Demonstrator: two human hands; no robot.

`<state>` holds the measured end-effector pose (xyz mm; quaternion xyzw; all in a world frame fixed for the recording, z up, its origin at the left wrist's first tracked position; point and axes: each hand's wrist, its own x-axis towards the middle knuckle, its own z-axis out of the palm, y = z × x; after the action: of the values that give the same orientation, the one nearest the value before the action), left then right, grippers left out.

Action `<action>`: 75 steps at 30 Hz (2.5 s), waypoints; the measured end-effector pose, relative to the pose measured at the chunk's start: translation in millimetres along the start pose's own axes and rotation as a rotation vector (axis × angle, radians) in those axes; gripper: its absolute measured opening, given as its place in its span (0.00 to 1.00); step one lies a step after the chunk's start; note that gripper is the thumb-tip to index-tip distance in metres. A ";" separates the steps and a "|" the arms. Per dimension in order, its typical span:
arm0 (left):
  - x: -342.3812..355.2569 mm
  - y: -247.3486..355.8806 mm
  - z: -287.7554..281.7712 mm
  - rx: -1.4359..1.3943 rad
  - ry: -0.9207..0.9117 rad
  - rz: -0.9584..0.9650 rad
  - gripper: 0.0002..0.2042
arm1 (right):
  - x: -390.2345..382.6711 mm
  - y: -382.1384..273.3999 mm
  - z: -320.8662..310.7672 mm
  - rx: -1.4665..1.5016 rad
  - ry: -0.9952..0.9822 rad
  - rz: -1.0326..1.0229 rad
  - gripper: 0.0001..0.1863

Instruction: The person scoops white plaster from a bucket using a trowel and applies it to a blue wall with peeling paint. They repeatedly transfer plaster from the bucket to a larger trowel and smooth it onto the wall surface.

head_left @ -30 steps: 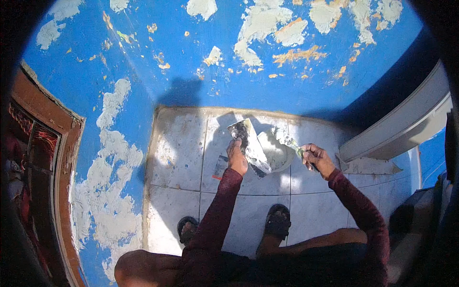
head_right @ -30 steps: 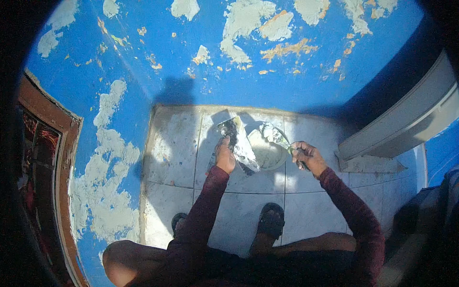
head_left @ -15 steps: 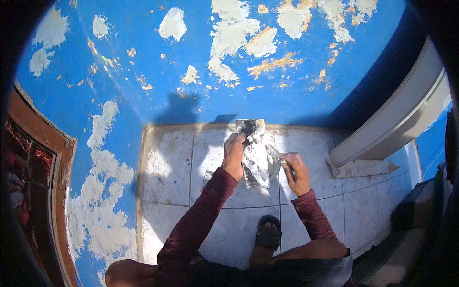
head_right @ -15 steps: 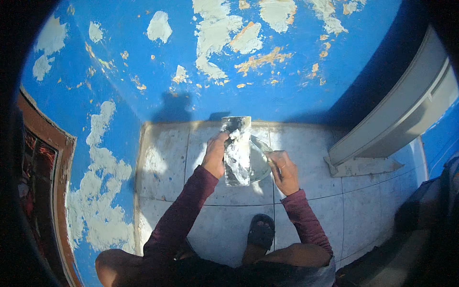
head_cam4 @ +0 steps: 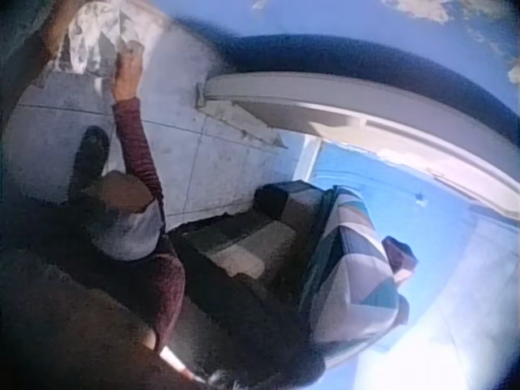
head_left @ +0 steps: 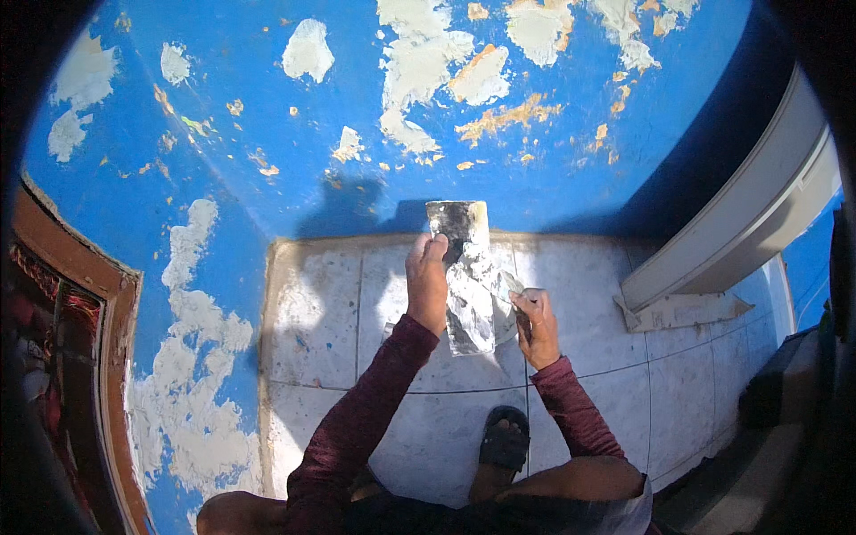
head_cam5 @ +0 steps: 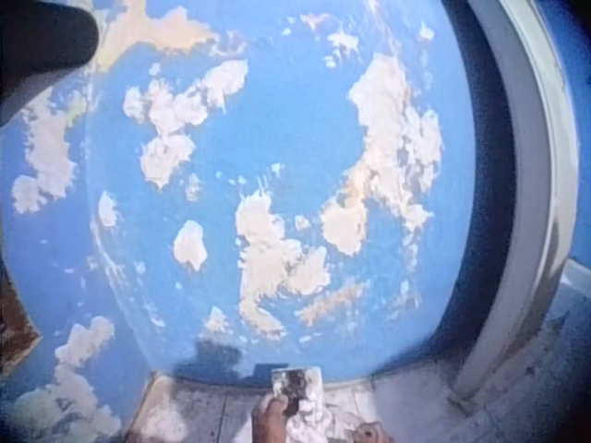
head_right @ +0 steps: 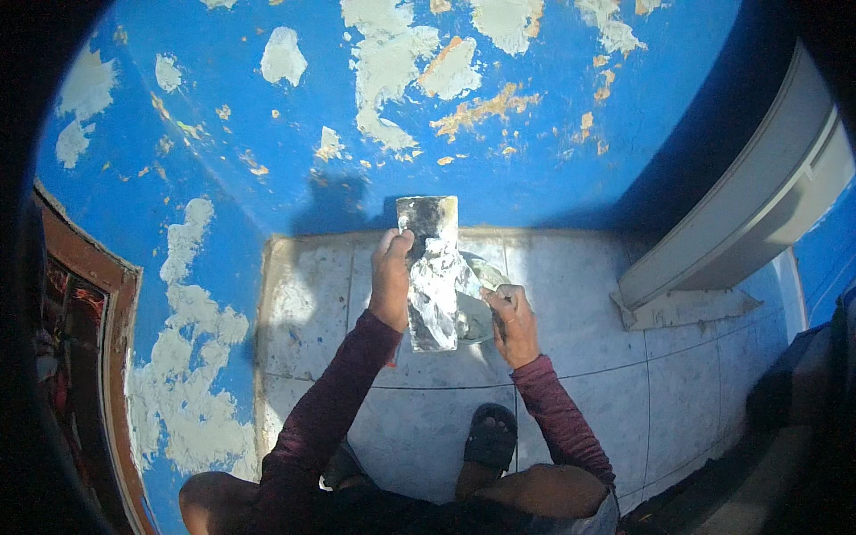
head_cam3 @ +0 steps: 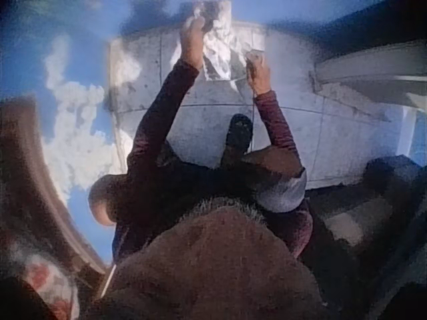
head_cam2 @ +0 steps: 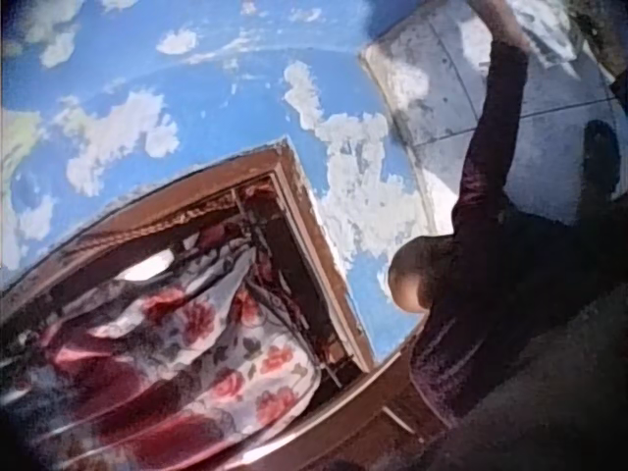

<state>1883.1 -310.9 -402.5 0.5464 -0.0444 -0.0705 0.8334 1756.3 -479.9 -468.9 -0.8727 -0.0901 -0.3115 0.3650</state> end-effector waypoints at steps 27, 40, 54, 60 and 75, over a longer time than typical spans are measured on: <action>13.0 6.6 -27.1 0.530 -0.403 0.301 0.11 | 17.5 -12.8 -15.4 1.143 -0.299 0.633 0.13; 5.3 34.2 1.0 0.114 -0.240 -0.037 0.12 | -56.3 13.6 -23.3 0.904 -0.193 0.902 0.16; -11.8 14.0 -9.7 0.195 -0.159 -0.060 0.12 | -10.4 -40.8 21.8 0.115 0.037 0.126 0.33; 2.0 26.8 -29.6 0.478 -0.132 0.166 0.12 | -36.7 -25.7 23.4 0.039 -0.105 0.115 0.31; 9.2 48.6 -111.5 -0.219 0.156 -0.041 0.07 | -22.7 17.4 60.7 -0.529 -0.157 -0.167 0.23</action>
<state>1912.3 -192.5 -402.4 0.4569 0.0398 -0.0493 0.8873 1774.0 -448.7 -525.7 -0.9486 -0.1056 -0.2846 0.0897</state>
